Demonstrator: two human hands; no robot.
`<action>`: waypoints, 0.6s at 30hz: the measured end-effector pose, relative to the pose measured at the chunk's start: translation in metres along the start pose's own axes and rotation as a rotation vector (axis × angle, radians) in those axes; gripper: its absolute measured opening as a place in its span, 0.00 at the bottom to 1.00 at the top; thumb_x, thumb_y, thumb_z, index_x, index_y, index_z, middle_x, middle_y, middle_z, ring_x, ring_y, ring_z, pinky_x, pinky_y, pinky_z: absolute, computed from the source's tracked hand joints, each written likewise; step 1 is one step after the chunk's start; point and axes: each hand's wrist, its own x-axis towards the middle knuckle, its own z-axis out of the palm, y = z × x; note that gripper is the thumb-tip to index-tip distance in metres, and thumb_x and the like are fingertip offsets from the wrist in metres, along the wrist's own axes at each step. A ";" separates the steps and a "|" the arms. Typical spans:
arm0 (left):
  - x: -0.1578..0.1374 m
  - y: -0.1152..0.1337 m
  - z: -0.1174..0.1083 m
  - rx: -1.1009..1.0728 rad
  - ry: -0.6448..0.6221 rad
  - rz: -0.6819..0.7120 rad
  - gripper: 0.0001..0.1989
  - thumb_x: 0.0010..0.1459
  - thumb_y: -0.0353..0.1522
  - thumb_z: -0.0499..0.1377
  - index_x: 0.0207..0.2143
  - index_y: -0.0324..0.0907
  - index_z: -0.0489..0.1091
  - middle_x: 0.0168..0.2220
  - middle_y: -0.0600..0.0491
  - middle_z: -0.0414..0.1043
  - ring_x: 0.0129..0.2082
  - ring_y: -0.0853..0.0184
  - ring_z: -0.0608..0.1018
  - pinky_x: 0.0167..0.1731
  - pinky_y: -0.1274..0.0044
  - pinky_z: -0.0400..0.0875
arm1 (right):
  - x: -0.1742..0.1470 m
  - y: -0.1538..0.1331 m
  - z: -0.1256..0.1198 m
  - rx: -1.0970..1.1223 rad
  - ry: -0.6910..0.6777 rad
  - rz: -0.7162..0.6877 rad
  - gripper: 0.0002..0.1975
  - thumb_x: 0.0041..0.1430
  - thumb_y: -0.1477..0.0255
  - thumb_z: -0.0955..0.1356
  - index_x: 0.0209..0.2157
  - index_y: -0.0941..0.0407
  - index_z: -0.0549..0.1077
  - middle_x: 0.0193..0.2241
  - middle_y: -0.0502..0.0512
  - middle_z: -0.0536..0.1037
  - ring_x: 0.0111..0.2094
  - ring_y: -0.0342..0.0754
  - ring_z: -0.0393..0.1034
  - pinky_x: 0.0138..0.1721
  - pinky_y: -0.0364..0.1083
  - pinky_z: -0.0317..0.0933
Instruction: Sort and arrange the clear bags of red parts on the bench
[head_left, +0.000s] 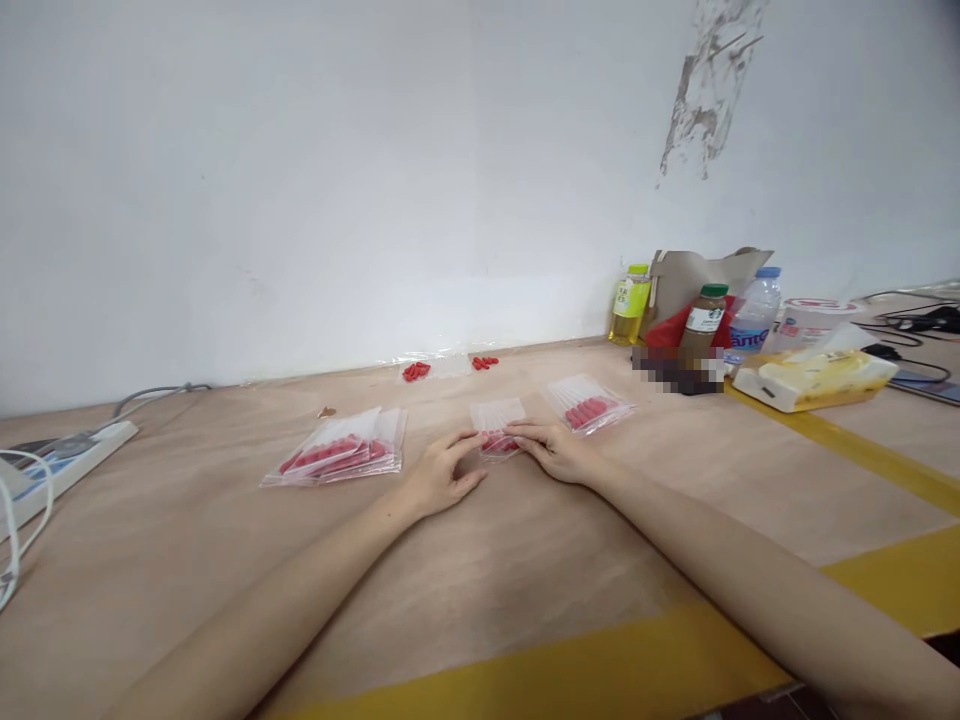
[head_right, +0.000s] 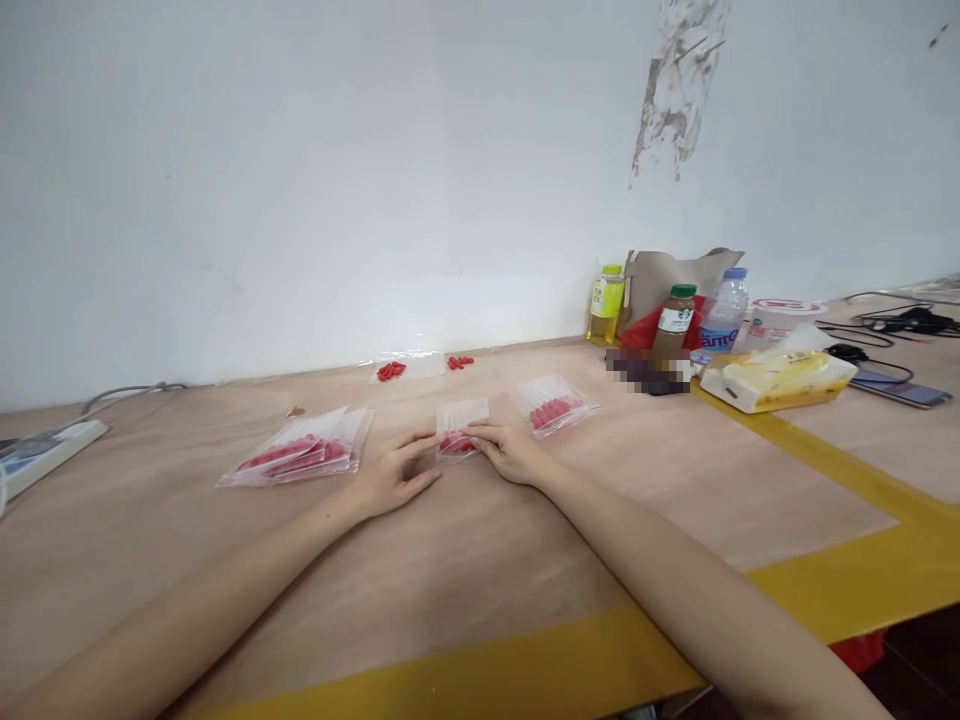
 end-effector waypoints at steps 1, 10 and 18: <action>0.002 -0.003 0.005 -0.018 0.020 -0.006 0.19 0.53 0.32 0.55 0.49 0.41 0.63 0.46 0.46 0.65 0.42 0.64 0.72 0.41 0.73 0.71 | 0.001 0.000 0.000 0.032 0.011 0.012 0.16 0.60 0.70 0.58 0.47 0.53 0.68 0.46 0.54 0.71 0.47 0.45 0.65 0.48 0.47 0.61; -0.001 -0.010 0.015 0.155 0.106 0.159 0.15 0.58 0.31 0.52 0.48 0.43 0.63 0.45 0.49 0.68 0.42 0.66 0.73 0.40 0.74 0.72 | 0.001 -0.007 -0.002 -0.005 -0.128 0.022 0.20 0.53 0.71 0.64 0.50 0.52 0.65 0.50 0.56 0.66 0.50 0.48 0.62 0.48 0.49 0.60; -0.002 -0.013 0.008 0.321 0.115 0.275 0.13 0.61 0.28 0.45 0.37 0.38 0.69 0.38 0.50 0.72 0.35 0.70 0.76 0.35 0.79 0.73 | -0.003 0.002 -0.004 -0.158 0.040 -0.076 0.21 0.48 0.81 0.62 0.45 0.57 0.68 0.43 0.57 0.71 0.41 0.45 0.67 0.40 0.45 0.62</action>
